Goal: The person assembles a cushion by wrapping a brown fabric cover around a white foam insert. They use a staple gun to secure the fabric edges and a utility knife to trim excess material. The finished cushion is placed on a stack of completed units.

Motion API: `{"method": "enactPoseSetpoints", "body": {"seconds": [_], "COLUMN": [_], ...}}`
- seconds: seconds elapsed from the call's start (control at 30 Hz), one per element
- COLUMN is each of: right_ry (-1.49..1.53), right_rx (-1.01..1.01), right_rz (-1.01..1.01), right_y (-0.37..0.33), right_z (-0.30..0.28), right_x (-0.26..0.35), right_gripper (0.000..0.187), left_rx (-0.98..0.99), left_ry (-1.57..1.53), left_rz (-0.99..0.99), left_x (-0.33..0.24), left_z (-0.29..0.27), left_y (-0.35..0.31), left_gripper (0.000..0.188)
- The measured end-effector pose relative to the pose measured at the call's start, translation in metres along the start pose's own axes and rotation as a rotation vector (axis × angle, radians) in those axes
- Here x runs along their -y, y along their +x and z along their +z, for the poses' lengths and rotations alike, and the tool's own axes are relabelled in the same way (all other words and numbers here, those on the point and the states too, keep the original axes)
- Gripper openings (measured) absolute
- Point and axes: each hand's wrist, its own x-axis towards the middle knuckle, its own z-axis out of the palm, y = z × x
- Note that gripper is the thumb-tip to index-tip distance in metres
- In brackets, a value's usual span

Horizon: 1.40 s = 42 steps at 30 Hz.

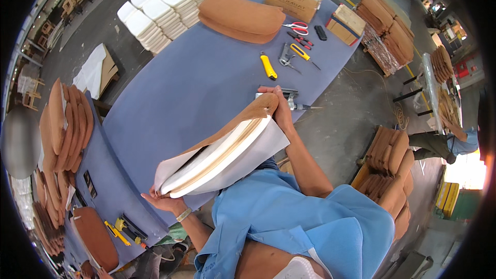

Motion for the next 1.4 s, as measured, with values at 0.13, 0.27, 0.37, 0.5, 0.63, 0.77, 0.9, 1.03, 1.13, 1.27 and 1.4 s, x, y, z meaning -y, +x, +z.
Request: {"method": "enactPoseSetpoints", "body": {"seconds": [0.13, 0.27, 0.37, 0.5, 0.63, 0.77, 0.9, 1.03, 1.13, 1.27, 1.4], "right_ry": [-0.042, -0.039, -0.293, -0.726, -0.805, -0.565, -0.592, -0.597, -0.613, -0.891, -1.187], "right_rx": [0.016, 0.018, 0.005, -0.094, 0.07, -0.022, 0.018, -0.045, -0.038, 0.089, 0.071], "right_rz": [-0.041, -0.03, -0.036, -0.13, -0.268, -0.023, -0.004, -0.005, -0.032, -0.404, -0.411], "right_y": [0.004, -0.001, 0.0, 0.021, 0.049, 0.058, 0.066, 0.064, 0.066, 0.092, 0.077], "right_z": [0.025, 0.04, 0.049, 0.032, 0.003, 0.016, 0.025, 0.031, 0.035, -0.039, 0.01], "right_x": [-0.011, -0.02, -0.034, -0.074, -0.08, -0.079, -0.065, -0.067, -0.069, -0.1, -0.106], "right_gripper": [0.061, 0.06, 0.053, 0.054, 0.047, 0.042, 0.044, 0.042, 0.039, 0.038, 0.037], "left_rx": [0.131, 0.021, 0.028, 0.151, 0.212, 0.127, 0.13, 0.111, 0.134, 0.183, 0.396], "left_ry": [0.024, 0.094, 0.26, 0.368, 0.351, 0.383, 0.361, 0.353, 0.364, 0.481, 0.551], "left_rz": [0.001, -0.048, -0.126, -0.158, -0.158, -0.12, -0.118, -0.123, -0.141, -0.052, -0.042], "left_x": [-0.013, -0.022, -0.009, 0.024, 0.025, 0.017, 0.018, 0.019, 0.015, 0.03, 0.042], "left_z": [-0.043, -0.032, -0.042, -0.036, -0.011, -0.004, -0.007, -0.01, -0.005, -0.01, -0.036], "left_y": [0.03, 0.035, 0.059, 0.089, 0.099, 0.087, 0.077, 0.081, 0.085, 0.093, 0.106], "left_gripper": [0.059, 0.061, 0.063, 0.068, 0.076, 0.081, 0.081, 0.081, 0.08, 0.075, 0.033]}}
